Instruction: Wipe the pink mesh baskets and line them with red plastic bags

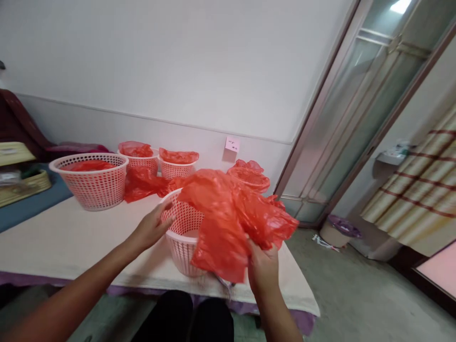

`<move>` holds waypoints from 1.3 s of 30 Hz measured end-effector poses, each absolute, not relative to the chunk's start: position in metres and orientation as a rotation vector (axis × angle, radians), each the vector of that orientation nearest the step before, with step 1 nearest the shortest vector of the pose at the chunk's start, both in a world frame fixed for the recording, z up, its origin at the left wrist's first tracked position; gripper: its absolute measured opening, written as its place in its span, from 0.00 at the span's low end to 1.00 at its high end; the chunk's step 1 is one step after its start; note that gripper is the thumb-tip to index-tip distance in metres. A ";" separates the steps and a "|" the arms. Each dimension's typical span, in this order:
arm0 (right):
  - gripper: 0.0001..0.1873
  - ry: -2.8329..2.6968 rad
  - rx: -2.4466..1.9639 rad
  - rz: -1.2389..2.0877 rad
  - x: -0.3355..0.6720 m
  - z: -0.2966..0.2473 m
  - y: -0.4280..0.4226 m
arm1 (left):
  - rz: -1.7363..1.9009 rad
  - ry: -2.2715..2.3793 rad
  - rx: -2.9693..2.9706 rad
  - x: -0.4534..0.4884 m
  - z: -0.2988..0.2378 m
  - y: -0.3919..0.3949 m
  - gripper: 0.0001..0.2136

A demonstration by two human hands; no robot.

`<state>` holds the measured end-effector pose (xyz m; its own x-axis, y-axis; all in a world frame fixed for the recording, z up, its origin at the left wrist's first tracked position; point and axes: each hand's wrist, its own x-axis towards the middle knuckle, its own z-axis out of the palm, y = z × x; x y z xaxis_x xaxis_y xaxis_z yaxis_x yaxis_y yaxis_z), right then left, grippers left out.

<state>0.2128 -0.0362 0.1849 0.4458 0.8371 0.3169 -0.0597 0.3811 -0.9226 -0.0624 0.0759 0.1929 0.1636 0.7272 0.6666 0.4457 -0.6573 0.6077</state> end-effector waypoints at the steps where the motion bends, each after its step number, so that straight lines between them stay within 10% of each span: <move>1: 0.18 -0.913 -1.014 0.713 0.214 0.186 -0.033 | 1.438 1.133 2.223 -0.063 0.187 0.073 0.12; 10: 0.17 -1.074 -1.077 0.752 0.197 0.218 -0.030 | 1.445 1.150 2.454 -0.072 0.158 0.033 0.16; 26: 0.03 -1.709 -1.783 -0.171 0.211 0.223 0.045 | 1.395 1.188 2.513 -0.067 0.156 0.014 0.14; 39: 0.22 -1.716 -1.932 -0.132 0.200 0.214 0.048 | 1.377 1.177 2.251 -0.081 0.163 0.006 0.13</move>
